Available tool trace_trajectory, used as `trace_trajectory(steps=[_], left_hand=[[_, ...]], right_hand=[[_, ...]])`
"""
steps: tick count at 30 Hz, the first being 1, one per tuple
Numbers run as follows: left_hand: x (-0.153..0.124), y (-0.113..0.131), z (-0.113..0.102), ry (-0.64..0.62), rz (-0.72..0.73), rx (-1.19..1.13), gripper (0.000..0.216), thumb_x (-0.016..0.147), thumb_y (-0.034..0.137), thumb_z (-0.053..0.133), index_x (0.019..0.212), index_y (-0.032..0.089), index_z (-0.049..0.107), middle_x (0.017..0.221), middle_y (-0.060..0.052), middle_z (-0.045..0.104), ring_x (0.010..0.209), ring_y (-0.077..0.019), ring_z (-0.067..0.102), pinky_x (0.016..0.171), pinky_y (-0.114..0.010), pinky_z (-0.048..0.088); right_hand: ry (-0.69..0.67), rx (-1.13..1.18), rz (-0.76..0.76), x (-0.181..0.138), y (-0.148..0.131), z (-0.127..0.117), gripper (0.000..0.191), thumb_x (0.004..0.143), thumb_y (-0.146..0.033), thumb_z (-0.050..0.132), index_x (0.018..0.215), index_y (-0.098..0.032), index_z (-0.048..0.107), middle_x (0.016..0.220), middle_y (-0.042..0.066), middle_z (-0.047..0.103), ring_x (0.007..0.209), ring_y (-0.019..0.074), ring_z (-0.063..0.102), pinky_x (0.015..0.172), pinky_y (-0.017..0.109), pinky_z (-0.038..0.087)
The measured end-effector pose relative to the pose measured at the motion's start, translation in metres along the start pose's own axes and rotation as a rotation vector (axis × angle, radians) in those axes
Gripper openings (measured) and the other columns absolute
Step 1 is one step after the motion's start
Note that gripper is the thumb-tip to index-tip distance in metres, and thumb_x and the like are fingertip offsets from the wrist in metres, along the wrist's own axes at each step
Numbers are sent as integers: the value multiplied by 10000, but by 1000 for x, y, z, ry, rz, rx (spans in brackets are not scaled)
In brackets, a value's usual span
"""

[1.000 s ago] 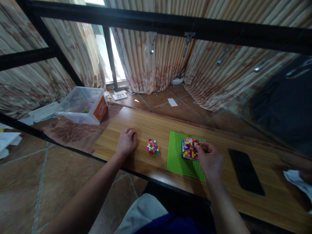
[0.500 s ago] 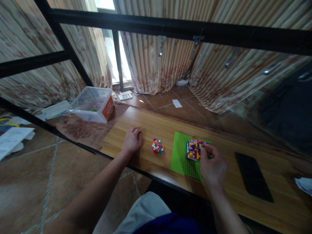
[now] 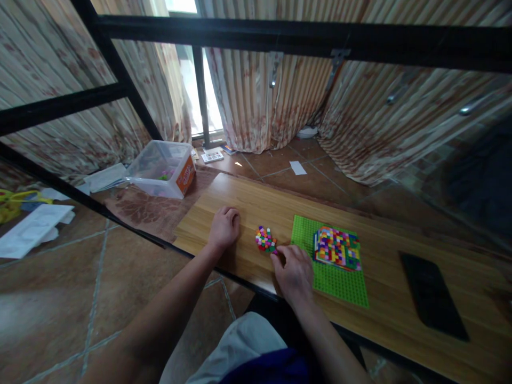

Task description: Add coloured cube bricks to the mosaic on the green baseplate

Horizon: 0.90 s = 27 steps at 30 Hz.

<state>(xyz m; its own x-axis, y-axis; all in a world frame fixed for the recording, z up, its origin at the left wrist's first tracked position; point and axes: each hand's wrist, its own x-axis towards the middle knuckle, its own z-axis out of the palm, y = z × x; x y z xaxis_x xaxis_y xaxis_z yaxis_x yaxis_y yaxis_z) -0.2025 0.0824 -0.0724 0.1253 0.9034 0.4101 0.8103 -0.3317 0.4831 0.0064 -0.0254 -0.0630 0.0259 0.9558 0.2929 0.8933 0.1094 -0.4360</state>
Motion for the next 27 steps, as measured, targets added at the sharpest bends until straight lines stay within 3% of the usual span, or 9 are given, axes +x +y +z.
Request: trace_trajectory(steps=[8, 15, 20, 27], left_hand=[[0, 0, 0, -6, -8, 9, 170, 877, 204, 473, 877, 189, 642, 962, -93, 644, 953, -232, 589, 888, -384, 490], [1, 0, -1, 6, 18, -13, 176, 883, 211, 465, 871, 182, 638, 953, -93, 646, 935, -223, 597, 887, -372, 491], [2, -3, 1, 11, 14, -9, 173, 874, 213, 470, 870, 185, 641, 972, -94, 647, 951, -229, 599, 896, -376, 490], [1, -6, 3, 23, 23, -13, 168, 871, 225, 478, 880, 193, 643, 970, -89, 651, 951, -228, 604, 901, -376, 493]], right_hand=[[13, 58, 18, 1, 2, 0, 233, 907, -295, 460, 837, -212, 666, 851, 65, 656, 855, 216, 551, 808, 352, 382], [71, 319, 169, -4, 3, -34, 262, 903, -365, 475, 914, -205, 683, 909, 49, 713, 806, 182, 643, 763, 312, 471], [210, 353, 279, -4, 33, -66, 314, 863, -447, 528, 922, -202, 716, 961, 71, 719, 823, 198, 656, 781, 342, 498], [296, 110, 318, 1, 77, -88, 399, 884, -451, 463, 973, -160, 722, 965, 119, 710, 823, 226, 644, 759, 360, 479]])
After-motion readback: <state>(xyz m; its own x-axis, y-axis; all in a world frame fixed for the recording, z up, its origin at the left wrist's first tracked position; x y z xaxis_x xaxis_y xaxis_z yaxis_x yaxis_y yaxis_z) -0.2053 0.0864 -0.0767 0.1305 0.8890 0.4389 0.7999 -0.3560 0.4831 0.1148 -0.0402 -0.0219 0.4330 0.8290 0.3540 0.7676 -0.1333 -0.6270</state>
